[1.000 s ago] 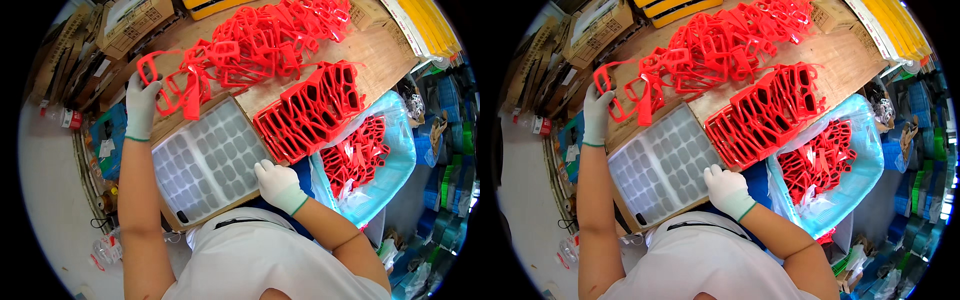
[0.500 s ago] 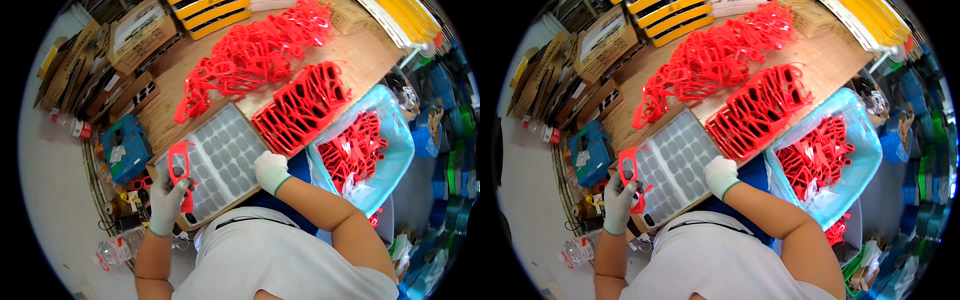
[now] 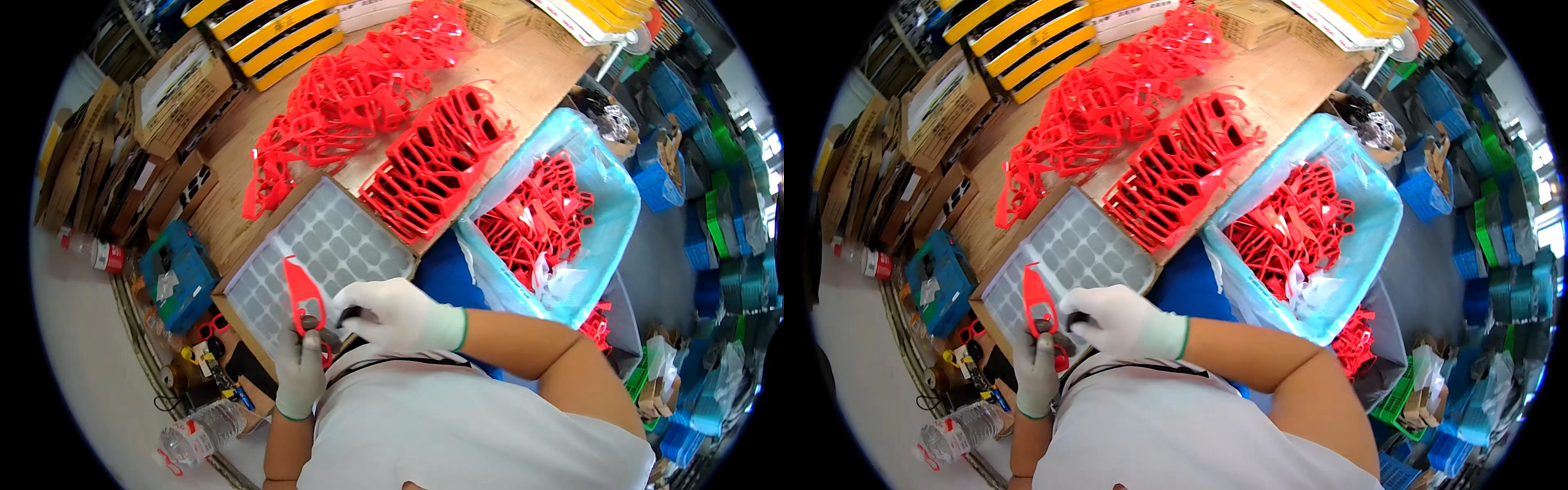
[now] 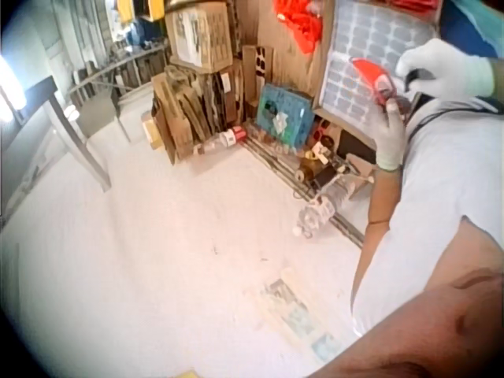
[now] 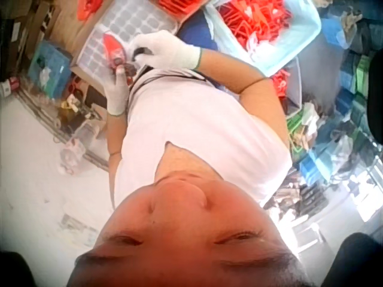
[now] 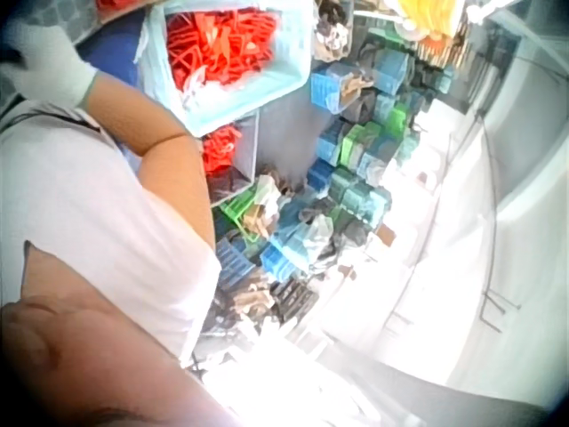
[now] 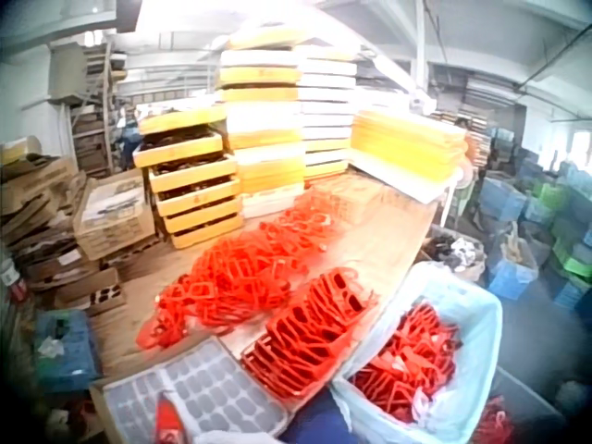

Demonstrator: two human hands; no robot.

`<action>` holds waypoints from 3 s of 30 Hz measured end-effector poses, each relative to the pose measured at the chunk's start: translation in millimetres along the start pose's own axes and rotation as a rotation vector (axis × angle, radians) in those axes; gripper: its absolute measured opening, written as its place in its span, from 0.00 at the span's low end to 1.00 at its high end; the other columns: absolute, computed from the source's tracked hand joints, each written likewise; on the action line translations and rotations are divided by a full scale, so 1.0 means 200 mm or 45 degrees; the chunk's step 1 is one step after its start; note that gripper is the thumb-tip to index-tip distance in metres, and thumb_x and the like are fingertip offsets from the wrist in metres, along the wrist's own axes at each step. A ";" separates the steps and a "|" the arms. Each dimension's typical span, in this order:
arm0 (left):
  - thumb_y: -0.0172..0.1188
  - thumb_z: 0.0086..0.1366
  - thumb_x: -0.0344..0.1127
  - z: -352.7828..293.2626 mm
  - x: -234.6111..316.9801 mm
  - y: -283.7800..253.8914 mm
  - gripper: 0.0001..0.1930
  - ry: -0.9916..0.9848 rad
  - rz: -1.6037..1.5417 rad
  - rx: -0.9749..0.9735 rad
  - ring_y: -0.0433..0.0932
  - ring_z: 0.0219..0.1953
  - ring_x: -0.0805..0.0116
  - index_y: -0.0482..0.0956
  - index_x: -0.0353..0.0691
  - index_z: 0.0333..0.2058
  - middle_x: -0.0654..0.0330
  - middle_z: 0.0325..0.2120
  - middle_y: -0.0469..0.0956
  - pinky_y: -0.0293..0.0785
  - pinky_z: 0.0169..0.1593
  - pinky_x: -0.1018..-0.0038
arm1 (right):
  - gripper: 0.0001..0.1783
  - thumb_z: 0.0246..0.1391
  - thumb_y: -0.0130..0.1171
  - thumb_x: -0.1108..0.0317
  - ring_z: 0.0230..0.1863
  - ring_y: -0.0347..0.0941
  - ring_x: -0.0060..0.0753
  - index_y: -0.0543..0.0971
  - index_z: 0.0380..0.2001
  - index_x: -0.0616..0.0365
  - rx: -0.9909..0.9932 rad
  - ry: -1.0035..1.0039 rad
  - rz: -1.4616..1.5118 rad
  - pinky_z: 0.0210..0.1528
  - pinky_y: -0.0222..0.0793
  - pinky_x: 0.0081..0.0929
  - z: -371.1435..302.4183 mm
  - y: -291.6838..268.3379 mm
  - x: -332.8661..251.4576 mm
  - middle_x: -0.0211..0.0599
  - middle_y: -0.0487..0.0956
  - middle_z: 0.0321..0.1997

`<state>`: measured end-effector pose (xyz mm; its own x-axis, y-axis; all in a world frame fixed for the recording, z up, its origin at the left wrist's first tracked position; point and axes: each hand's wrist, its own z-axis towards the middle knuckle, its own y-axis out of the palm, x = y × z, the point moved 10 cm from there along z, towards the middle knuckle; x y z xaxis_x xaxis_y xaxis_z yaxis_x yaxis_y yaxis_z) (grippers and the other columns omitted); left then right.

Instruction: The person assembles red plastic sunglasses by inserting black lenses into the frames. They pick up frames and lenses from a tray, fit the lenses into the arms, and place the completed glasses into a blue bin.

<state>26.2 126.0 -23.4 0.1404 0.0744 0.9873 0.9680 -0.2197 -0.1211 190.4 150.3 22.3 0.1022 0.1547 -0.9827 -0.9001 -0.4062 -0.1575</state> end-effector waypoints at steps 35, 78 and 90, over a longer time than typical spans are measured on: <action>0.46 0.77 0.40 -0.03 0.08 -0.01 0.16 -0.176 -0.083 -0.107 0.77 0.26 0.74 0.73 0.29 0.45 0.61 0.23 0.77 0.74 0.32 0.74 | 0.13 0.65 0.55 0.65 0.33 0.71 0.18 0.81 0.42 0.64 -0.168 0.463 0.829 0.39 0.70 0.21 0.07 0.21 0.21 0.29 0.78 0.30; 0.44 0.73 0.31 -0.06 0.16 0.04 0.12 -0.217 -0.013 -0.169 0.75 0.20 0.72 0.74 0.28 0.43 0.58 0.18 0.77 0.72 0.28 0.73 | 0.17 0.62 0.58 0.64 0.36 0.69 0.17 0.78 0.47 0.68 -0.091 0.617 1.279 0.38 0.66 0.18 -0.01 0.28 0.18 0.31 0.77 0.37; 0.56 0.67 0.28 -0.06 0.22 -0.01 0.07 -0.021 0.365 0.030 0.76 0.17 0.69 0.74 0.30 0.39 0.56 0.15 0.75 0.71 0.25 0.70 | 0.13 0.62 0.57 0.67 0.32 0.74 0.17 0.81 0.43 0.66 0.022 0.314 0.444 0.40 0.73 0.23 0.04 0.17 0.12 0.32 0.81 0.31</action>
<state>28.2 118.9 21.2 0.4119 0.0282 0.9108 0.8930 -0.2113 -0.3973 158.3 147.3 -6.2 -0.1133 -0.2098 -0.9712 -0.9055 -0.3805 0.1879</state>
